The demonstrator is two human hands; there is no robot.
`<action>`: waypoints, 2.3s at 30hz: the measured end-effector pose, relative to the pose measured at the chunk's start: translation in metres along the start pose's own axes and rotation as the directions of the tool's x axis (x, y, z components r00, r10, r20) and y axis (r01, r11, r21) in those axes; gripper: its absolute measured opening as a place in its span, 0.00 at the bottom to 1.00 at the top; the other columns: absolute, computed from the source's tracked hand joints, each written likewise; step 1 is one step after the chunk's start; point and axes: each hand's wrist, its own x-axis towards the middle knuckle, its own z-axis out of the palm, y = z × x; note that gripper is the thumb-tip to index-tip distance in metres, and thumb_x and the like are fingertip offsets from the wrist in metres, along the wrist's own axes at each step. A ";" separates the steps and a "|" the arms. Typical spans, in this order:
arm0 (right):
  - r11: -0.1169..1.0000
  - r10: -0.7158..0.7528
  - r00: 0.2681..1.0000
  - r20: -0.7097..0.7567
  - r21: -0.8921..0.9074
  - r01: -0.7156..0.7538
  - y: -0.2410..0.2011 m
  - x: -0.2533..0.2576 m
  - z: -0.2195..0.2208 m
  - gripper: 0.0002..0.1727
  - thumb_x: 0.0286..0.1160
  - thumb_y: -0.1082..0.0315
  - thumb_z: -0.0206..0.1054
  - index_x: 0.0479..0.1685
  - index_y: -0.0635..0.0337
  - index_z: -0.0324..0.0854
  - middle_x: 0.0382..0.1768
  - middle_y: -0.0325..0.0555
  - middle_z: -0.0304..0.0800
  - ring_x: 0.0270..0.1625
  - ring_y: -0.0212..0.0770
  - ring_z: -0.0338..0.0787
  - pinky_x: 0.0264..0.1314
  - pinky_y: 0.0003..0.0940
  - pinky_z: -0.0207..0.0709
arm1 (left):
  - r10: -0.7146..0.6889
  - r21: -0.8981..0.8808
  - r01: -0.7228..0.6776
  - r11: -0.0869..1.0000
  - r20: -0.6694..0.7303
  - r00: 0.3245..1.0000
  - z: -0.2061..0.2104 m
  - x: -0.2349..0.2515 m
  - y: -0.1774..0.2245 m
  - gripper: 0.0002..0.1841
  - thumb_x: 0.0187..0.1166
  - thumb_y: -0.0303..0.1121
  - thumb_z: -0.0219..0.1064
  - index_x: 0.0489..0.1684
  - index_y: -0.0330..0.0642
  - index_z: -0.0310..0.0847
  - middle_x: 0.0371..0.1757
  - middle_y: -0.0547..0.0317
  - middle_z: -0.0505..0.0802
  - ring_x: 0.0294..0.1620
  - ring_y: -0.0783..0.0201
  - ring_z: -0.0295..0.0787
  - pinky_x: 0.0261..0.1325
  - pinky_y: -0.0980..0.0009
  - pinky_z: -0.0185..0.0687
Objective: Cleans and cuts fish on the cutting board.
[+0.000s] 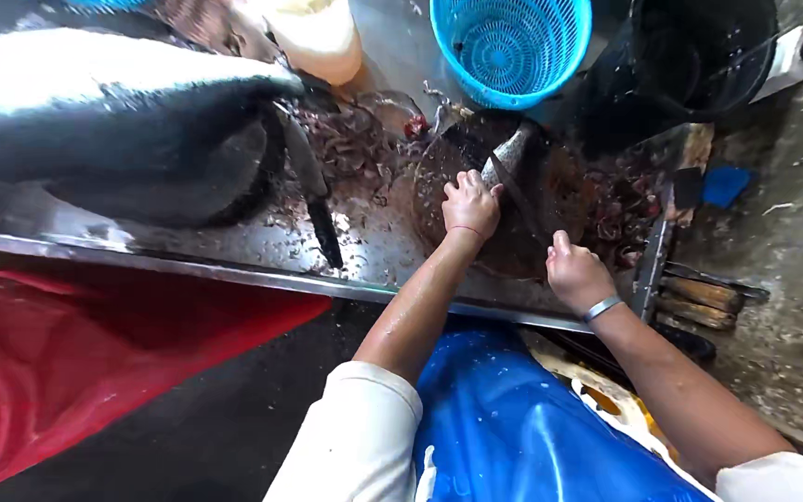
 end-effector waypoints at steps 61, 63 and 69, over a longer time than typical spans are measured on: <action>0.963 0.176 0.968 0.179 0.174 -0.207 0.129 -0.101 0.044 0.27 0.93 0.55 0.52 0.84 0.59 0.65 0.46 0.68 0.92 0.52 0.67 0.94 0.56 0.68 0.83 | 0.104 0.064 -0.095 0.993 -0.163 0.981 -0.015 -0.023 -0.020 0.42 0.58 0.45 0.82 0.80 0.53 0.74 0.79 0.49 0.80 0.79 0.35 0.75 0.56 0.28 0.83; 0.927 0.299 0.953 0.046 0.225 -0.302 0.158 -0.095 0.066 0.30 0.91 0.58 0.52 0.89 0.60 0.59 0.50 0.71 0.91 0.56 0.70 0.92 0.59 0.70 0.82 | -0.142 -0.194 0.104 0.976 -0.197 0.970 -0.037 -0.007 -0.037 0.34 0.62 0.48 0.77 0.73 0.51 0.80 0.66 0.45 0.90 0.67 0.37 0.87 0.58 0.28 0.83; 0.882 0.436 0.899 -0.053 0.227 -0.414 0.202 -0.013 0.123 0.36 0.80 0.73 0.58 0.92 0.58 0.58 0.72 0.76 0.78 0.73 0.71 0.83 0.72 0.65 0.79 | -0.514 -0.762 0.423 0.490 0.139 0.846 -0.083 -0.043 -0.013 0.23 0.88 0.38 0.58 0.76 0.34 0.73 0.73 0.41 0.83 0.72 0.48 0.80 0.74 0.46 0.74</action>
